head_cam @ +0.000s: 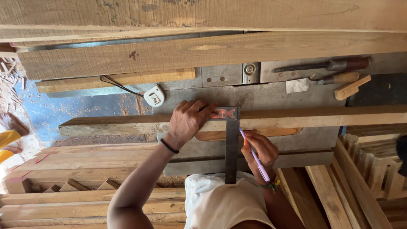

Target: The person uses a try square and a purple marker to draw straight lines on wooden planks placed on a table saw. The person repeatedly positions the square on the wood and draws lines along the edge to mark measurements.

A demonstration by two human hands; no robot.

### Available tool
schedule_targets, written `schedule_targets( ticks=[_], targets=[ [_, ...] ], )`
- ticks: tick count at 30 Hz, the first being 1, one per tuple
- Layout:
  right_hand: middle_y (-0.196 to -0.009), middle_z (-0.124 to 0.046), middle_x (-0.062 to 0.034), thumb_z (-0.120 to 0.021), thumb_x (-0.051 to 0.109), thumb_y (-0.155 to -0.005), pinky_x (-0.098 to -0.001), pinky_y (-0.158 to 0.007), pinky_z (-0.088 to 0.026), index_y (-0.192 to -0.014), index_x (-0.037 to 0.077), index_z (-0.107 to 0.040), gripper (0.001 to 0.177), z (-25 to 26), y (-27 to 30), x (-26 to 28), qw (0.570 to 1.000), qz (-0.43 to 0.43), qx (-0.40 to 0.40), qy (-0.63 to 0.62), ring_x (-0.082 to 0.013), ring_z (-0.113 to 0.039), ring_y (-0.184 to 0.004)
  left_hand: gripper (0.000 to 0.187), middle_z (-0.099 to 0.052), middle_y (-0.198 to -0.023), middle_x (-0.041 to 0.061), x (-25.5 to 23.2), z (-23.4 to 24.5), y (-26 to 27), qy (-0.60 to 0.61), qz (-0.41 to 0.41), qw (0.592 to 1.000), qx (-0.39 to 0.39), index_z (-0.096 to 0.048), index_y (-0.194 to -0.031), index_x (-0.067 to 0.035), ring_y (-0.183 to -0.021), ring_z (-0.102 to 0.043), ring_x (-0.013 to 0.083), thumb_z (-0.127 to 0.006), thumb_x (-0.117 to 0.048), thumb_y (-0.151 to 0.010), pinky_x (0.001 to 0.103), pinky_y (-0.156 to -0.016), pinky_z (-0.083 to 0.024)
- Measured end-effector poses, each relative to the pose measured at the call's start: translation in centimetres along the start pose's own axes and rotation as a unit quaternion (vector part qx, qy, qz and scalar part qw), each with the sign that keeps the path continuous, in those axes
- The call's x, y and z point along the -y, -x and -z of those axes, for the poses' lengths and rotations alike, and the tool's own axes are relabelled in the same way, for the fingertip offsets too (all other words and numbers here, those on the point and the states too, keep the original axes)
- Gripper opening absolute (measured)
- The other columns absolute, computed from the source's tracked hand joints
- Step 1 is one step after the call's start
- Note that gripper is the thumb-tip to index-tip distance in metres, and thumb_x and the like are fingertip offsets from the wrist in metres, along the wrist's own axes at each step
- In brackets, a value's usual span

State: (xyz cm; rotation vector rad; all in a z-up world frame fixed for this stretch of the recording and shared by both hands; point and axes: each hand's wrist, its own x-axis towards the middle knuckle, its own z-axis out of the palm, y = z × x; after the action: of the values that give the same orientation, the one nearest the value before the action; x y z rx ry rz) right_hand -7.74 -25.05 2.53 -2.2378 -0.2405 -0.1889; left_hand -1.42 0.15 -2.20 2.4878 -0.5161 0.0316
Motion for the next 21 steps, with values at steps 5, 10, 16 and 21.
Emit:
schedule_targets(
  ticks=[5, 10, 16, 21],
  targets=[
    [-0.091, -0.075, -0.0168, -0.074, 0.000, -0.083, -0.0334, -0.073, -0.062, -0.090, -0.005, -0.070, 0.009, 1.3, 0.0, 0.7, 0.998, -0.021, 0.052, 0.029, -0.0274, -0.076, -0.084, 0.030, -0.070, -0.091, 0.001, -0.1, 0.3, -0.1, 0.007, -0.002, 1.000, -0.011, -0.077, -0.118, -0.019, -0.076, -0.067, 0.0165, -0.072, -0.037, -0.094, 0.035, -0.065, -0.051],
    [-0.098, -0.075, -0.0161, -0.076, 0.005, -0.090, -0.0347, -0.079, -0.065, -0.097, -0.003, -0.070, 0.012, 1.4, -0.2, -0.2, 0.999, 0.009, -0.038, 0.009, -0.0288, -0.077, -0.091, 0.027, -0.071, -0.093, 0.001, -0.2, 0.5, -0.2, 0.014, -0.005, 1.000, -0.018, -0.077, -0.114, -0.018, -0.079, -0.068, 0.0175, -0.074, -0.035, -0.094, 0.035, -0.067, -0.051],
    [-0.105, -0.074, -0.0193, -0.081, 0.006, -0.088, -0.0383, -0.085, -0.059, -0.101, -0.004, -0.071, 0.019, 0.7, -2.5, 0.8, 0.998, 0.005, -0.015, 0.056, -0.0324, -0.073, -0.099, 0.026, -0.072, -0.093, 0.002, -0.4, 0.6, -0.4, 0.017, -0.006, 0.999, -0.030, -0.077, -0.113, -0.018, -0.081, -0.069, 0.0183, -0.074, -0.034, -0.093, 0.036, -0.068, -0.052],
    [-0.106, -0.074, -0.0160, -0.081, 0.004, -0.085, -0.0408, -0.092, -0.056, -0.101, -0.001, -0.073, 0.019, 0.3, -2.7, 1.1, 0.998, -0.002, -0.012, 0.064, -0.0313, -0.072, -0.103, 0.027, -0.071, -0.090, 0.002, -0.5, 0.7, -0.4, 0.024, -0.003, 0.999, -0.024, -0.078, -0.113, -0.017, -0.078, -0.068, 0.0193, -0.075, -0.034, -0.092, 0.037, -0.067, -0.052]
  ],
)
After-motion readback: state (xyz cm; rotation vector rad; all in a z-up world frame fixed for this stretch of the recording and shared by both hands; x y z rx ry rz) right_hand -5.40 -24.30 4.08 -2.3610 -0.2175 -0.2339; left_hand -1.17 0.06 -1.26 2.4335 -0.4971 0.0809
